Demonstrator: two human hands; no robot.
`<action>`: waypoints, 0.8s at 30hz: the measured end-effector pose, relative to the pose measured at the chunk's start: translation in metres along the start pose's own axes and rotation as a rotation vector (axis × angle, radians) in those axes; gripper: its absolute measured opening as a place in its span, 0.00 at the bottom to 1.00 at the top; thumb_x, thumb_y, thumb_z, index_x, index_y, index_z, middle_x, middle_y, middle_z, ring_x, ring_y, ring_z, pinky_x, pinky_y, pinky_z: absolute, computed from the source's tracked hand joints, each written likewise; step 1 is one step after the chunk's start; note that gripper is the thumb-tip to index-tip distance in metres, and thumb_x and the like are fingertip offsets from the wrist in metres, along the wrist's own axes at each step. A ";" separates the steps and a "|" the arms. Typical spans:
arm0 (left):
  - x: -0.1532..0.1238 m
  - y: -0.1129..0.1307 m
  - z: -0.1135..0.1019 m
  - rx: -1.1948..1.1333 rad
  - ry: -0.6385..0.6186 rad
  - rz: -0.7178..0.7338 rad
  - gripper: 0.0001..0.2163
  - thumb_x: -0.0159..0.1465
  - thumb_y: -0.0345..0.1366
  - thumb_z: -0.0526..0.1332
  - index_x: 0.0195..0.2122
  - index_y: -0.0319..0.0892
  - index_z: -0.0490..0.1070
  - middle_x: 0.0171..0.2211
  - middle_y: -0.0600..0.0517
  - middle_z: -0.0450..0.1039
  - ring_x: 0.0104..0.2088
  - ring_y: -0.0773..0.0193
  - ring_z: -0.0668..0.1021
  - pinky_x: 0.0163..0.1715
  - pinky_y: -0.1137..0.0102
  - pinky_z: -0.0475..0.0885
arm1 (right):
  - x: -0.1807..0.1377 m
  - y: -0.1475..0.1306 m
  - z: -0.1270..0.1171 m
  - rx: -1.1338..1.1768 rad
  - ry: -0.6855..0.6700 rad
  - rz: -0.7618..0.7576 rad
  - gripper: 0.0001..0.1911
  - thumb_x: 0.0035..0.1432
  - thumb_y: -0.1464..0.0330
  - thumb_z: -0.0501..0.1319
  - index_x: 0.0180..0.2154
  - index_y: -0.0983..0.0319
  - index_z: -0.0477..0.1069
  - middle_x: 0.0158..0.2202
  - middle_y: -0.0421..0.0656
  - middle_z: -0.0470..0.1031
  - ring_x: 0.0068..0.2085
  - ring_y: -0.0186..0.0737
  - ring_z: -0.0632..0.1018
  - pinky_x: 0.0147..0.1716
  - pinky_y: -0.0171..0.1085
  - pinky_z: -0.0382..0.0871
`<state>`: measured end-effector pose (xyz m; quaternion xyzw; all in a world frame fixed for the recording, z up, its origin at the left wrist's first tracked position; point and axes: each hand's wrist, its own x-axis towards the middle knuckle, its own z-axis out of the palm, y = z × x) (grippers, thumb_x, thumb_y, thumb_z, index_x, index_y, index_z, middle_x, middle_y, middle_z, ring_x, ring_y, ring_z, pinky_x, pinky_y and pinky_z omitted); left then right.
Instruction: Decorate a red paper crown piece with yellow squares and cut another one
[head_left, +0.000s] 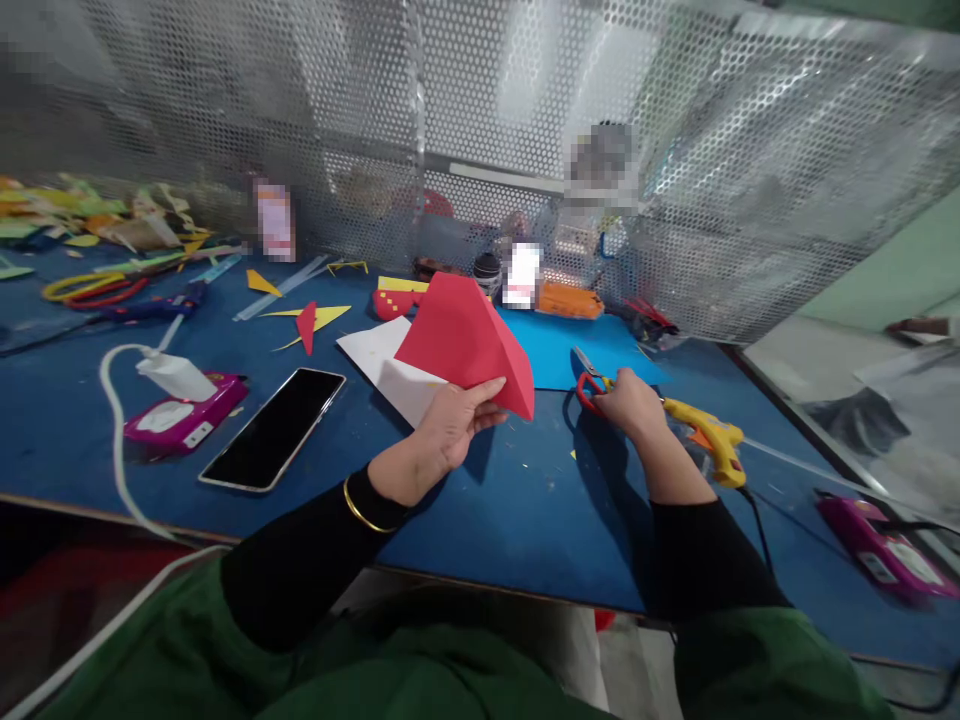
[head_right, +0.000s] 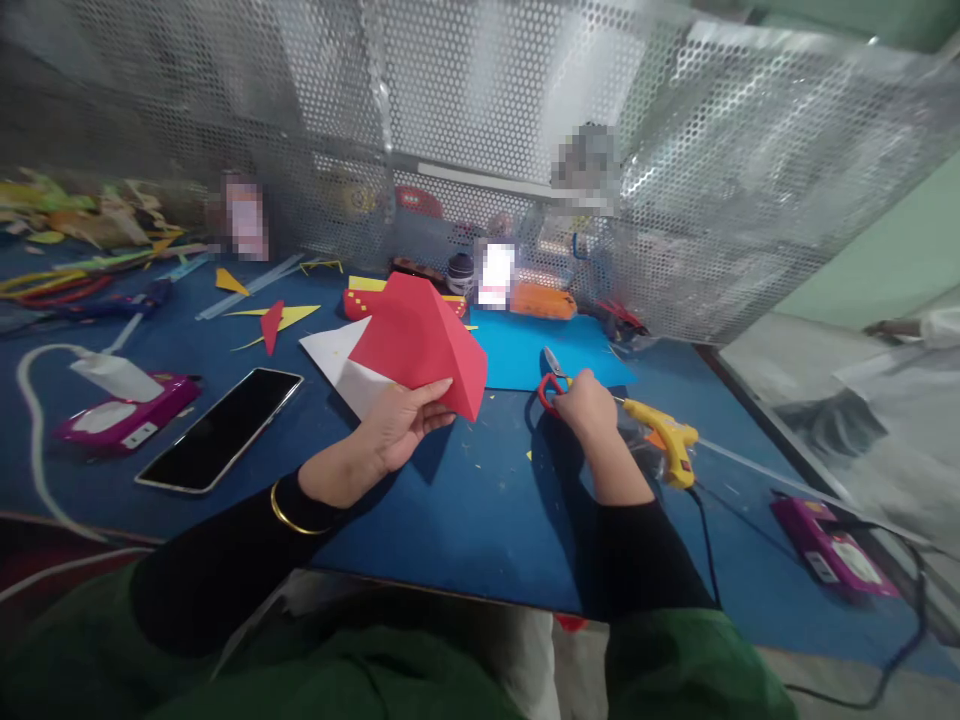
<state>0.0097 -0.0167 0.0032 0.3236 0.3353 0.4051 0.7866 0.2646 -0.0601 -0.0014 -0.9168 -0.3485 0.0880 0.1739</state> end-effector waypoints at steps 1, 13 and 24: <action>0.000 0.001 0.000 -0.004 0.008 -0.001 0.08 0.59 0.28 0.71 0.39 0.37 0.77 0.32 0.49 0.81 0.27 0.65 0.81 0.28 0.69 0.78 | -0.003 0.001 -0.002 0.061 0.023 -0.006 0.19 0.64 0.62 0.65 0.54 0.63 0.71 0.52 0.48 0.75 0.49 0.45 0.78 0.48 0.49 0.75; -0.003 0.001 0.003 -0.048 0.015 0.085 0.04 0.57 0.29 0.71 0.32 0.36 0.79 0.25 0.52 0.79 0.23 0.68 0.78 0.26 0.71 0.76 | -0.089 -0.022 0.019 1.085 -0.328 -0.315 0.30 0.49 0.48 0.69 0.47 0.60 0.71 0.35 0.42 0.79 0.22 0.31 0.71 0.22 0.35 0.68; -0.005 -0.009 0.002 0.082 -0.027 0.073 0.11 0.52 0.32 0.75 0.36 0.38 0.80 0.35 0.47 0.82 0.31 0.64 0.81 0.29 0.70 0.74 | -0.101 -0.032 0.032 1.310 -0.547 -0.271 0.15 0.46 0.61 0.75 0.34 0.61 0.76 0.18 0.34 0.71 0.19 0.30 0.70 0.20 0.31 0.66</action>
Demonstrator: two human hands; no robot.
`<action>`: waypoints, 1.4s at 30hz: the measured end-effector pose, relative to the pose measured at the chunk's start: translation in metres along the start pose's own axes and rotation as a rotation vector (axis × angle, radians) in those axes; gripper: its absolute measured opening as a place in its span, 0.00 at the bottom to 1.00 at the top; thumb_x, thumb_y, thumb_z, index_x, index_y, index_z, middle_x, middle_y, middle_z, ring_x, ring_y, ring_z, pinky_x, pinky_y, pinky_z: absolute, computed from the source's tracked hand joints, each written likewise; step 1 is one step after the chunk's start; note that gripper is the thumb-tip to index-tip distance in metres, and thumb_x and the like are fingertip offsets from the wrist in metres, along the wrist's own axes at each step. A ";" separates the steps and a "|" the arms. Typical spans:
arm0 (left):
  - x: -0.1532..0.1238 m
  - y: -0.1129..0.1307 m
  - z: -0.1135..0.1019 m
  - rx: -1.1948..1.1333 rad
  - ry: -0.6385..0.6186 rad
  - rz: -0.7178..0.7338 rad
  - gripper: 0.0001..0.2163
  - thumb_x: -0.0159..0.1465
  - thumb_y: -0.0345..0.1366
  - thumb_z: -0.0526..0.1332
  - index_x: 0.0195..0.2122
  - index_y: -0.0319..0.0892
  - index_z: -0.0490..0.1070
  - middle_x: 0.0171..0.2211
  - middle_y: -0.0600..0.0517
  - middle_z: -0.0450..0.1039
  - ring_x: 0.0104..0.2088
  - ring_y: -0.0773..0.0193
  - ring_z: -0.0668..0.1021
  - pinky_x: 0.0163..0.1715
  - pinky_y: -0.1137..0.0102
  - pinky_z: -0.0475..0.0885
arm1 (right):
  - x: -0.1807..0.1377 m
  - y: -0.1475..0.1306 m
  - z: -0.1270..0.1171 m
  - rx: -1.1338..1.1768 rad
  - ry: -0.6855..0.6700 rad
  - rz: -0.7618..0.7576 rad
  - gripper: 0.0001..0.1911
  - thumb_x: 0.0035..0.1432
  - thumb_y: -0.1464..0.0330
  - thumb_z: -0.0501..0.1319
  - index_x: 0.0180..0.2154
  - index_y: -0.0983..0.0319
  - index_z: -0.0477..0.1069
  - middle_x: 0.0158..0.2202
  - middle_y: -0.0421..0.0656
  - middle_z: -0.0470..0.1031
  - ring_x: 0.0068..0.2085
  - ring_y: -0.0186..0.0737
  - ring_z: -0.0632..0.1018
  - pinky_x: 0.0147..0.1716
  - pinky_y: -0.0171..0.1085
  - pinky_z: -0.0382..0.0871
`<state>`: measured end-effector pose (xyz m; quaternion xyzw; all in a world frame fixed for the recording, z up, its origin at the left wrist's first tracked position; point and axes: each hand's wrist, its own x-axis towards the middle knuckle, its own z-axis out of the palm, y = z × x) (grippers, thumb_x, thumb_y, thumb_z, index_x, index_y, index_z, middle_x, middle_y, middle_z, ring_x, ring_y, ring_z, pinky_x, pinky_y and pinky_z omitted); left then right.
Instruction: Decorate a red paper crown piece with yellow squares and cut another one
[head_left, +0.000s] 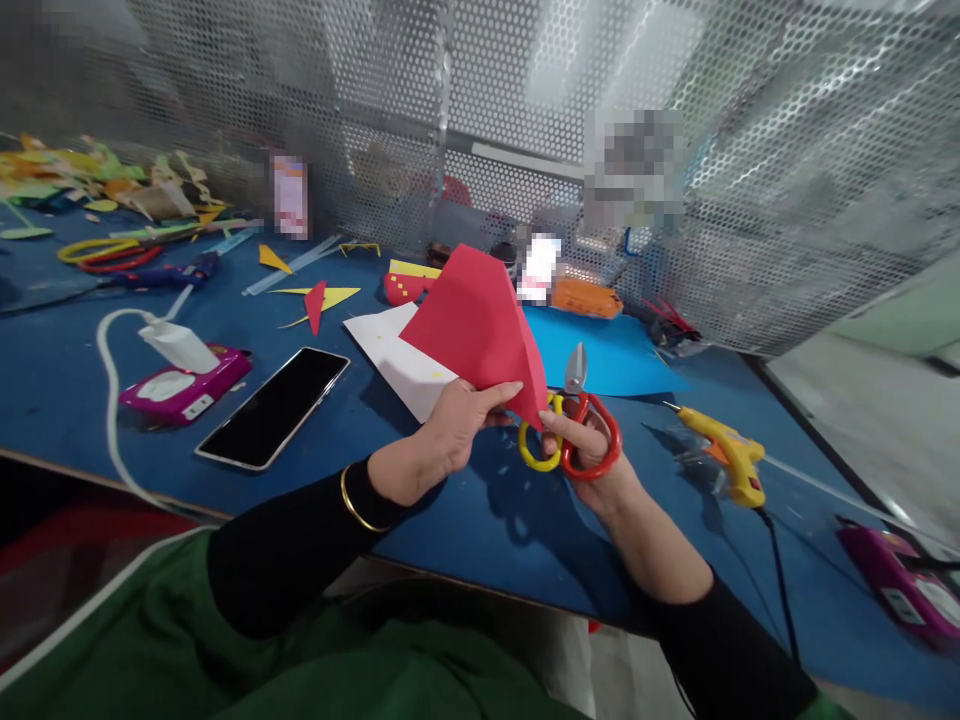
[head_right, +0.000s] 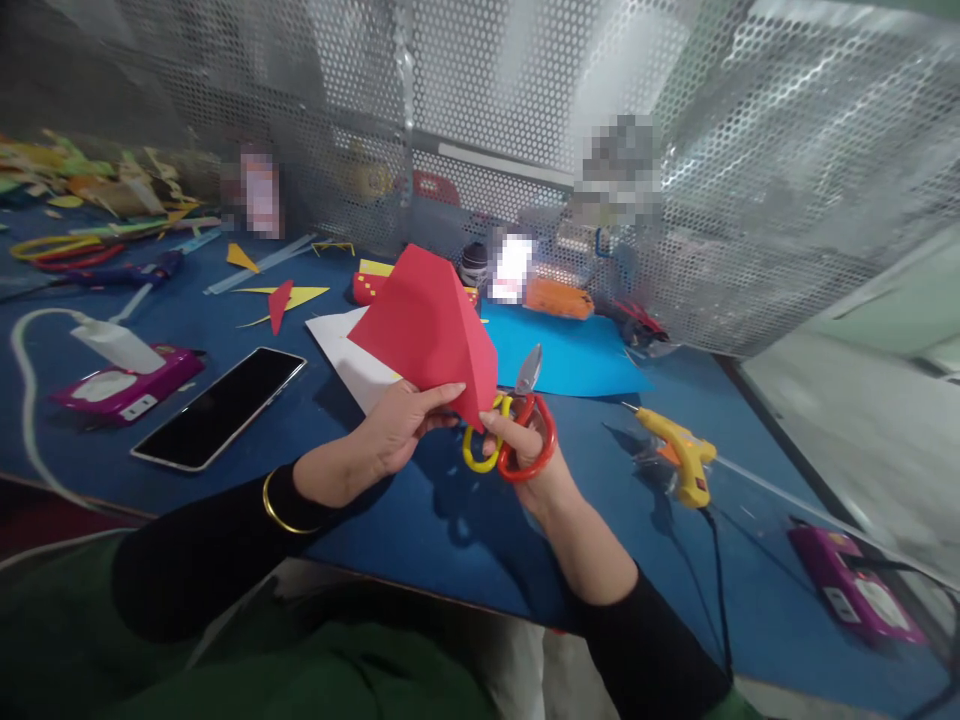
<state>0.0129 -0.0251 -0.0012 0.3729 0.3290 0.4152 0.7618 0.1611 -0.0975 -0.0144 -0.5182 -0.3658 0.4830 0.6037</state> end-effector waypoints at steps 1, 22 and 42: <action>0.000 -0.001 0.000 0.005 -0.015 -0.009 0.11 0.52 0.33 0.75 0.36 0.38 0.80 0.35 0.47 0.82 0.32 0.64 0.81 0.30 0.70 0.75 | 0.000 0.000 0.001 0.005 0.002 0.000 0.15 0.45 0.61 0.75 0.32 0.61 0.76 0.17 0.35 0.70 0.18 0.30 0.70 0.20 0.31 0.65; -0.004 0.002 -0.002 0.144 -0.285 -0.081 0.11 0.51 0.30 0.74 0.36 0.36 0.82 0.33 0.48 0.82 0.31 0.64 0.81 0.36 0.69 0.77 | -0.009 -0.010 0.000 -0.035 -0.006 -0.106 0.20 0.48 0.62 0.73 0.40 0.59 0.70 0.24 0.34 0.75 0.20 0.31 0.71 0.22 0.34 0.67; -0.002 -0.002 -0.006 0.166 -0.290 -0.075 0.11 0.50 0.31 0.76 0.35 0.38 0.83 0.34 0.47 0.83 0.32 0.64 0.81 0.40 0.67 0.77 | -0.011 -0.006 0.000 -0.106 -0.028 -0.152 0.17 0.53 0.61 0.72 0.41 0.59 0.70 0.19 0.34 0.73 0.20 0.33 0.73 0.25 0.35 0.69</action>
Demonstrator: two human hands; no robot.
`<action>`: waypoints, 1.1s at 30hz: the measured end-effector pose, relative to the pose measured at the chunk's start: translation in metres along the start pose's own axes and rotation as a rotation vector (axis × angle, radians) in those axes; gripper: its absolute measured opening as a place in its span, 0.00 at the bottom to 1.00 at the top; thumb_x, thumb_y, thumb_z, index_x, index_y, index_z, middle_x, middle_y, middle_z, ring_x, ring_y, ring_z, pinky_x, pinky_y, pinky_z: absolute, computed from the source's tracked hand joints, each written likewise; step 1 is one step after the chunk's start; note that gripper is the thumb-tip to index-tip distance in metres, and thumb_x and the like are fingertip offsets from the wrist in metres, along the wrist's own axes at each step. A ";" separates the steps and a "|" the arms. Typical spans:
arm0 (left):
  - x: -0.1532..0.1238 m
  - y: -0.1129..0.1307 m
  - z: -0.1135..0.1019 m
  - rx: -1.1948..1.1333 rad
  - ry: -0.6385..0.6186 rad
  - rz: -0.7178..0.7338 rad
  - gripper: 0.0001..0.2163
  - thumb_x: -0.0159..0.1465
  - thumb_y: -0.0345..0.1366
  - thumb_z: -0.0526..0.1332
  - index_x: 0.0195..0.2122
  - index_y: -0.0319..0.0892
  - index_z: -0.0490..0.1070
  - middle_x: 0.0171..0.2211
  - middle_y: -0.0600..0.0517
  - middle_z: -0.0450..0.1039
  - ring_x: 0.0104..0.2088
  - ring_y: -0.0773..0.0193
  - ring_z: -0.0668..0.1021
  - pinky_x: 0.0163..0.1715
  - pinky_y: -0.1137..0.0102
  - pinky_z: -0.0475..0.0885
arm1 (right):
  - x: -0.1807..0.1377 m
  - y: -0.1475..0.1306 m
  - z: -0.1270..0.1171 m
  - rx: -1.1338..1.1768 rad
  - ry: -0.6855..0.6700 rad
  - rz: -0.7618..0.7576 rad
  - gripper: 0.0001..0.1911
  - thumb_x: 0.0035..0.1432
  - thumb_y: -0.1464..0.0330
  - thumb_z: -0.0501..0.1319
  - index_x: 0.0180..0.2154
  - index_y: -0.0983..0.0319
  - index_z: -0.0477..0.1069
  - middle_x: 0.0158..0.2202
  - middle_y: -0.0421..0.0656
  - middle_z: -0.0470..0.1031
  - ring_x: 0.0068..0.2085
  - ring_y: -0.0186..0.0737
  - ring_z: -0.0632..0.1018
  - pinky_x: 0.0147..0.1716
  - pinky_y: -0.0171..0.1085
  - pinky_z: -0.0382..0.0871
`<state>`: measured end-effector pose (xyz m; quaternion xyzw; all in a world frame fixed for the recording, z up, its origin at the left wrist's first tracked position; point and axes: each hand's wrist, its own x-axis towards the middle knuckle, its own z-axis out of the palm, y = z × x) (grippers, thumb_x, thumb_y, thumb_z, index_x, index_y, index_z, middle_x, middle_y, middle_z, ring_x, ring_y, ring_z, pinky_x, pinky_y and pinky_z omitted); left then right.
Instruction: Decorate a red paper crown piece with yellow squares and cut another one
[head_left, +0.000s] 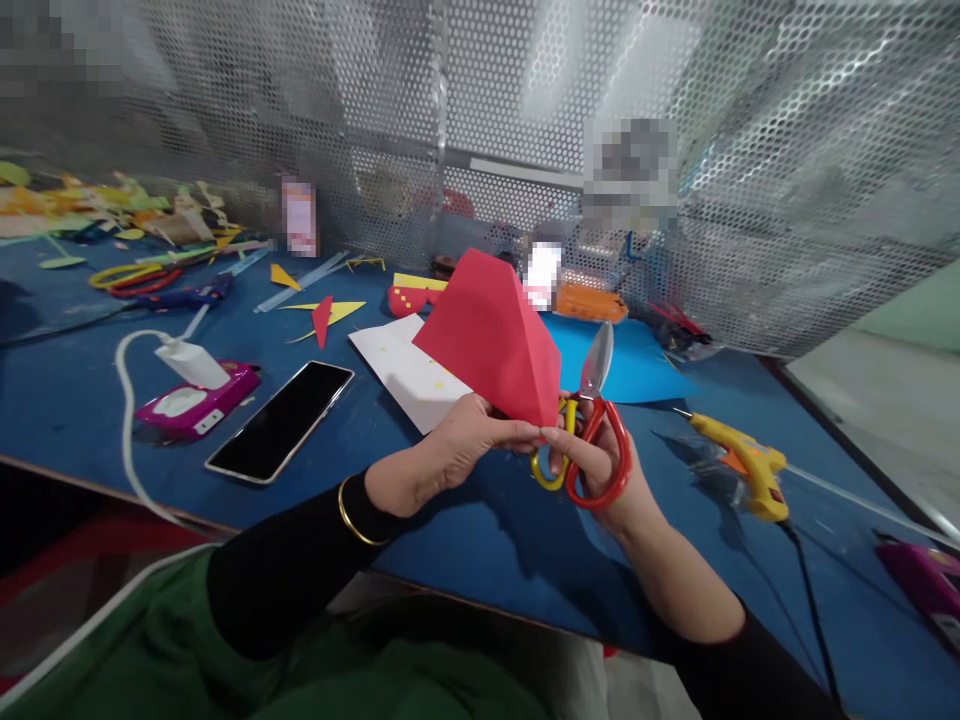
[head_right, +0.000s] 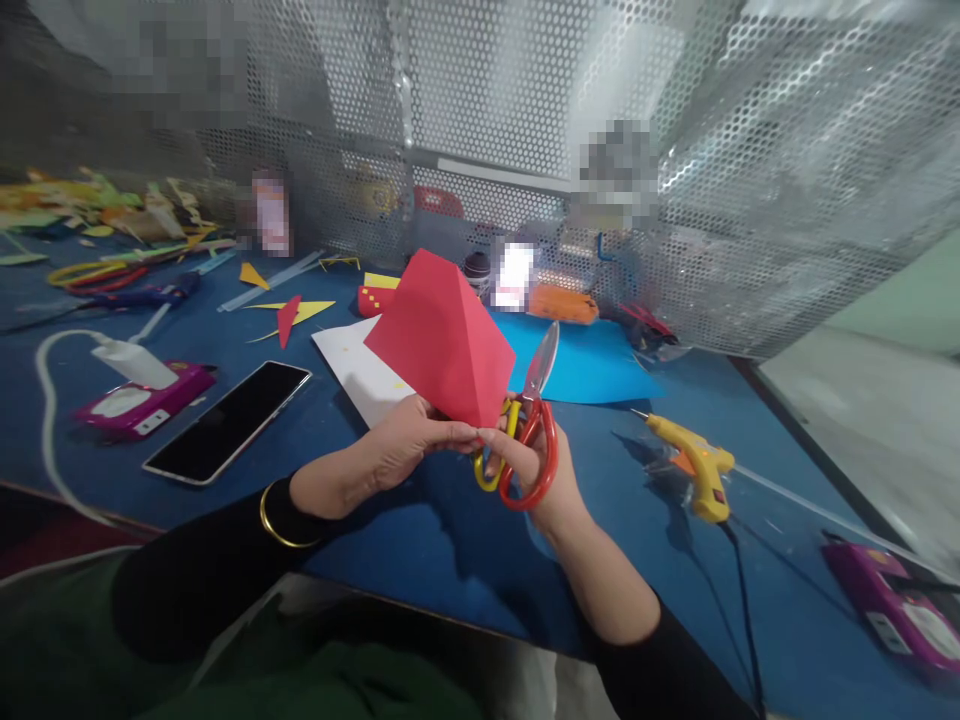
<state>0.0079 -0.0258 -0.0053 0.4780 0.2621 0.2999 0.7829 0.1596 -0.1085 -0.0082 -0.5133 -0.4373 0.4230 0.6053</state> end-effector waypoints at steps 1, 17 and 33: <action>0.000 0.000 0.000 0.001 0.000 0.002 0.11 0.50 0.31 0.76 0.36 0.38 0.83 0.34 0.46 0.83 0.32 0.64 0.81 0.40 0.67 0.77 | 0.000 0.000 0.000 -0.006 0.000 -0.002 0.17 0.54 0.61 0.71 0.41 0.59 0.70 0.19 0.34 0.73 0.20 0.34 0.73 0.25 0.36 0.69; 0.001 0.025 -0.004 -0.198 0.201 0.132 0.11 0.45 0.30 0.78 0.29 0.36 0.81 0.28 0.49 0.81 0.29 0.64 0.80 0.35 0.68 0.76 | -0.007 -0.004 -0.006 -0.226 0.063 -0.067 0.30 0.55 0.53 0.70 0.56 0.56 0.69 0.29 0.36 0.71 0.24 0.35 0.74 0.23 0.36 0.69; 0.000 0.031 -0.011 -0.210 0.350 0.259 0.10 0.46 0.32 0.77 0.30 0.39 0.82 0.29 0.50 0.81 0.31 0.64 0.80 0.35 0.70 0.73 | -0.012 -0.004 -0.005 -0.171 -0.055 0.122 0.29 0.46 0.51 0.74 0.46 0.58 0.76 0.31 0.41 0.76 0.23 0.34 0.71 0.21 0.35 0.66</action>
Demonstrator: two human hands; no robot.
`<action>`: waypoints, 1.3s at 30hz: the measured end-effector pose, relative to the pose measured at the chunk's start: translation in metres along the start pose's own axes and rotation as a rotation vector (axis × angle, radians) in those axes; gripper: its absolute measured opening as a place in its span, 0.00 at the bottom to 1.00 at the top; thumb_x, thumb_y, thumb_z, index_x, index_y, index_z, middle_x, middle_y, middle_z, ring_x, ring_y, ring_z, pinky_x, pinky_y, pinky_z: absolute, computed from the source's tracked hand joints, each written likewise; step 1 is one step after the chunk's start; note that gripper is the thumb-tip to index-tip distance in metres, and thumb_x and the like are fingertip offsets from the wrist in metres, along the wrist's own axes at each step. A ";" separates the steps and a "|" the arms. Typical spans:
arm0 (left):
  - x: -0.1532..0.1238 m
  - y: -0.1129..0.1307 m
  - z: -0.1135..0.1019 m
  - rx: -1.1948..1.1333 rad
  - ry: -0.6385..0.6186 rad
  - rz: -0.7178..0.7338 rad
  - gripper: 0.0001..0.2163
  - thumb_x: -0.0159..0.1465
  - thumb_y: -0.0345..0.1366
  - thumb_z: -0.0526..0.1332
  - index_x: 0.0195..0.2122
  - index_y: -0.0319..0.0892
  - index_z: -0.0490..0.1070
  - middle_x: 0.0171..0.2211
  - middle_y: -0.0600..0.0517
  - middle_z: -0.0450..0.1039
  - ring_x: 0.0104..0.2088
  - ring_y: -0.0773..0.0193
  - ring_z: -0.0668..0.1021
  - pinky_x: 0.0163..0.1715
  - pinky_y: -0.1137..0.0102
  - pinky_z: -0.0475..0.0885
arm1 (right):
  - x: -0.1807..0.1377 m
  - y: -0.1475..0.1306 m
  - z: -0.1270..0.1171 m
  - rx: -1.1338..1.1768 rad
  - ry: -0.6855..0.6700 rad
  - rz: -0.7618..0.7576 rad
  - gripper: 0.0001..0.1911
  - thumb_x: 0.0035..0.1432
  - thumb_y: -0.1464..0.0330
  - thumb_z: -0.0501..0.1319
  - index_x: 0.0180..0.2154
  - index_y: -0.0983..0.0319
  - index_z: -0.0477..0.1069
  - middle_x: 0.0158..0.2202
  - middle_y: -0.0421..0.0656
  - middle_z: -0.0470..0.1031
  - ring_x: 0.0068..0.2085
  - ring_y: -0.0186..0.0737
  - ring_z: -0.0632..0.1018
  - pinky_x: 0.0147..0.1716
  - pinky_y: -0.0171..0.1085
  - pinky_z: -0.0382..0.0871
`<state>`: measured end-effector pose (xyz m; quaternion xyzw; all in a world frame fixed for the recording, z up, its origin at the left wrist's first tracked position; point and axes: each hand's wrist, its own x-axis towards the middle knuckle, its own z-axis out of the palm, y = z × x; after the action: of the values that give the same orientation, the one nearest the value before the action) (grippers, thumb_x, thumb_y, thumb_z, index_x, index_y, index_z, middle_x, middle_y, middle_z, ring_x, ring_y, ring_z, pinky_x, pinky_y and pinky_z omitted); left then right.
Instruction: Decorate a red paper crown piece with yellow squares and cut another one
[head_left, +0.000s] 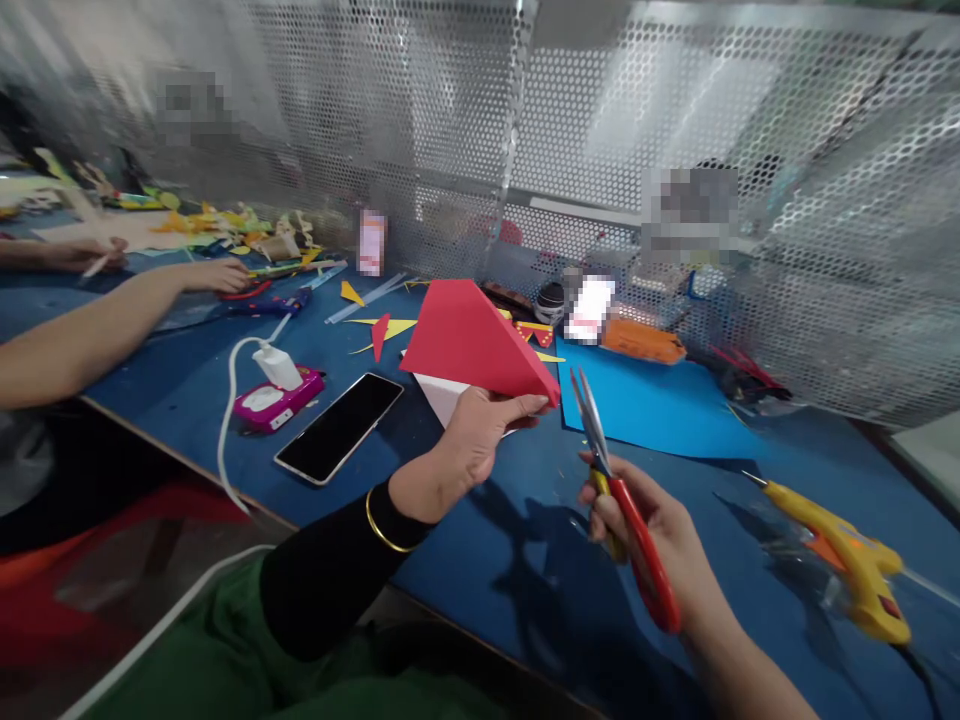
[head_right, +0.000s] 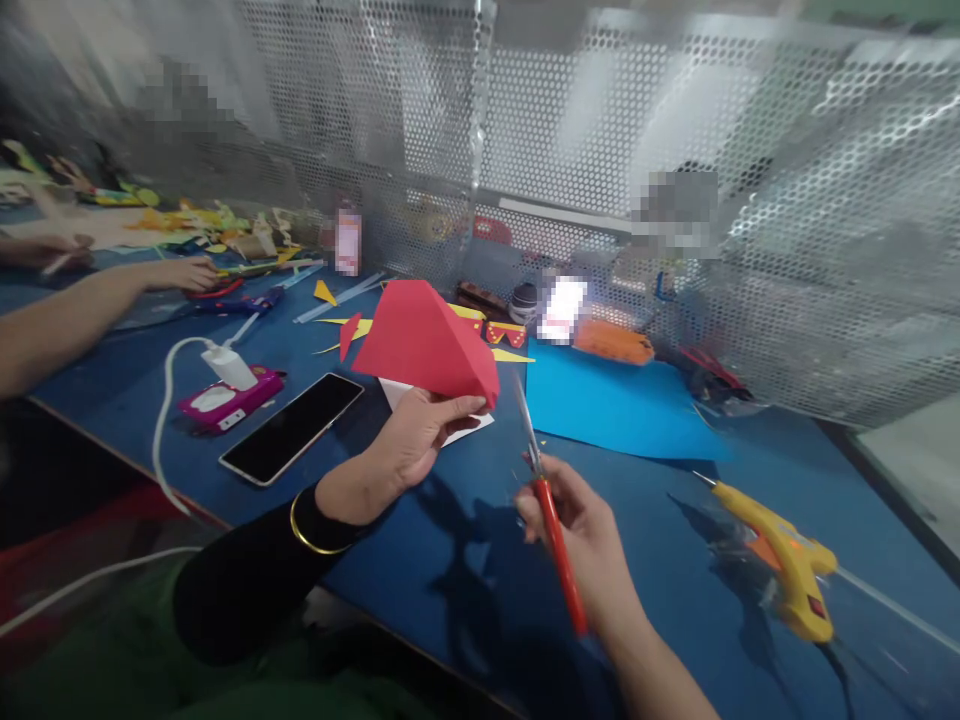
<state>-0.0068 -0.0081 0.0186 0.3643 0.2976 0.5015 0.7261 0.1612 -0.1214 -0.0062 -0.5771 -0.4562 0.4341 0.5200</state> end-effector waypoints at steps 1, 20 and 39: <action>-0.003 -0.005 0.002 0.028 -0.008 -0.017 0.12 0.45 0.33 0.77 0.30 0.38 0.82 0.29 0.50 0.81 0.31 0.65 0.79 0.34 0.70 0.73 | 0.001 -0.002 0.001 0.052 0.049 0.029 0.29 0.43 0.52 0.76 0.45 0.58 0.76 0.31 0.42 0.78 0.23 0.34 0.72 0.22 0.35 0.68; -0.023 -0.042 0.010 0.197 -0.306 -0.200 0.16 0.45 0.35 0.79 0.34 0.38 0.82 0.30 0.51 0.80 0.29 0.66 0.76 0.31 0.71 0.70 | 0.008 -0.003 0.004 0.409 0.245 -0.088 0.22 0.42 0.66 0.77 0.39 0.59 0.72 0.29 0.34 0.75 0.26 0.31 0.76 0.27 0.32 0.73; -0.020 -0.007 -0.009 0.004 -0.013 -0.040 0.11 0.48 0.35 0.78 0.32 0.40 0.83 0.30 0.50 0.83 0.32 0.63 0.83 0.35 0.70 0.75 | -0.022 -0.002 -0.019 -0.414 -0.005 -0.203 0.30 0.54 0.49 0.68 0.52 0.60 0.75 0.36 0.45 0.80 0.36 0.42 0.80 0.35 0.37 0.76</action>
<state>-0.0166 -0.0266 0.0088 0.3628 0.3011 0.4839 0.7373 0.1753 -0.1464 -0.0023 -0.6216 -0.5923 0.2783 0.4306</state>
